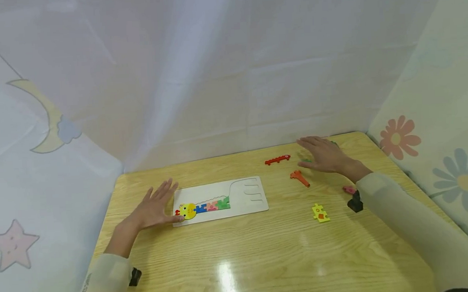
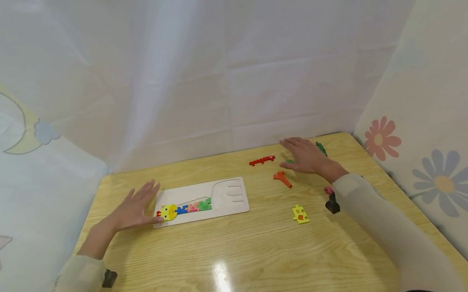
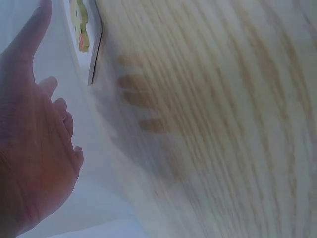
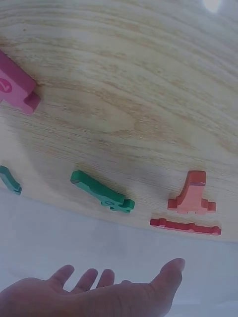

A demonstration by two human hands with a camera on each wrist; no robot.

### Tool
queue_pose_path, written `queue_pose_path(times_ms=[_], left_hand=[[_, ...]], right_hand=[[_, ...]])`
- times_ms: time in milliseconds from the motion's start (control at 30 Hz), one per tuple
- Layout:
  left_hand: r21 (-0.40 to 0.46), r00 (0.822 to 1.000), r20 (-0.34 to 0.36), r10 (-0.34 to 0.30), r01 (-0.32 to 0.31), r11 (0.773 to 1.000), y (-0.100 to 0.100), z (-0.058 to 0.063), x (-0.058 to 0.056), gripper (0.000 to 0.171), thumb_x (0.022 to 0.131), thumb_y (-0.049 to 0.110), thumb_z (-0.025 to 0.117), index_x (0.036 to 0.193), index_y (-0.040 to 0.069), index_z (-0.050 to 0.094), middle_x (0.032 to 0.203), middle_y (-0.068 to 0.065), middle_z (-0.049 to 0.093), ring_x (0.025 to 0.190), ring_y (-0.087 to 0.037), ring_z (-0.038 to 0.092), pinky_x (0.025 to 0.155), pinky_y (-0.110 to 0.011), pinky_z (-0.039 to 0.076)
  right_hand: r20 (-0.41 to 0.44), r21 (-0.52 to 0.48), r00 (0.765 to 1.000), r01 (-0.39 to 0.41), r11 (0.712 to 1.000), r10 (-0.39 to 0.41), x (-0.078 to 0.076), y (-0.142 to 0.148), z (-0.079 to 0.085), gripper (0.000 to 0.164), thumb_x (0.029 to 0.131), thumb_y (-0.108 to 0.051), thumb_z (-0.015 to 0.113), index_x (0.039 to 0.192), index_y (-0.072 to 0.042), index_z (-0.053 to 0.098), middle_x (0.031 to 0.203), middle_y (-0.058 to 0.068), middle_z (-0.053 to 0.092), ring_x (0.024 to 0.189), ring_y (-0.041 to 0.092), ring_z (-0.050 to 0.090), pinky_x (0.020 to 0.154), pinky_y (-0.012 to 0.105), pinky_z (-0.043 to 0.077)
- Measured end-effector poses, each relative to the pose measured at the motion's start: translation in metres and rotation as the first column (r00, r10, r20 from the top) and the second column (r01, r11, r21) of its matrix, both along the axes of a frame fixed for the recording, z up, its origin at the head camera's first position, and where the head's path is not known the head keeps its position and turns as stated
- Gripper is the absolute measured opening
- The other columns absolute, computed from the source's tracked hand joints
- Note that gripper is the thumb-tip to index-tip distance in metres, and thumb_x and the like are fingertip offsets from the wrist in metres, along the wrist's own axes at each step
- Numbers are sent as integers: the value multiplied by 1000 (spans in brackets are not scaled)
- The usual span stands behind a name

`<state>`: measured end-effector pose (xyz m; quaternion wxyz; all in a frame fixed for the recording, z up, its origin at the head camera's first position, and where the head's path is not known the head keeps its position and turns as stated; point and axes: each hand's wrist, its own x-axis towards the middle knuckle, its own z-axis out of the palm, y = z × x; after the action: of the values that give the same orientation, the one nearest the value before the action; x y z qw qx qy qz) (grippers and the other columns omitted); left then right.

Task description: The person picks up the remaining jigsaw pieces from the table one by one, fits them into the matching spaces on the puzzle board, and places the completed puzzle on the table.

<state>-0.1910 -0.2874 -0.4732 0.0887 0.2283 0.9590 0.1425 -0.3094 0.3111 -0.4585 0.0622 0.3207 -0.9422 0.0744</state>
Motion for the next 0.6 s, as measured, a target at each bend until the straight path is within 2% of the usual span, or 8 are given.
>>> queue_pose_path(times_ms=[167,333,600], left_hand=[[7,1000,5,-11,11,1000,3,-3,3,118,85,67,76,167,0,22,175,-26,13,160,-47,14,125,-73,7],[29,1000,-11,-22,22,999,4,-6,6,117,84,64,79,166,-2,26,173,-29,17,159,-50,18,124,-75,10],[47,999,28,-29,27,999,5,-15,8,119,83,64,80,167,0,24,175,-26,13,161,-48,12,125,-74,5]], right_hand=[[19,-40,999,-44,998,45,-4,-3,-2,80,95,-38,81,155,5,48,156,28,50,143,49,46,118,68,36],[64,-55,996,-51,997,54,-7,-9,-3,80,96,-38,80,156,5,47,158,27,48,145,48,44,117,66,38],[152,-109,987,-38,993,54,-7,-17,-5,79,96,-32,81,157,3,46,160,25,47,147,48,41,118,67,36]])
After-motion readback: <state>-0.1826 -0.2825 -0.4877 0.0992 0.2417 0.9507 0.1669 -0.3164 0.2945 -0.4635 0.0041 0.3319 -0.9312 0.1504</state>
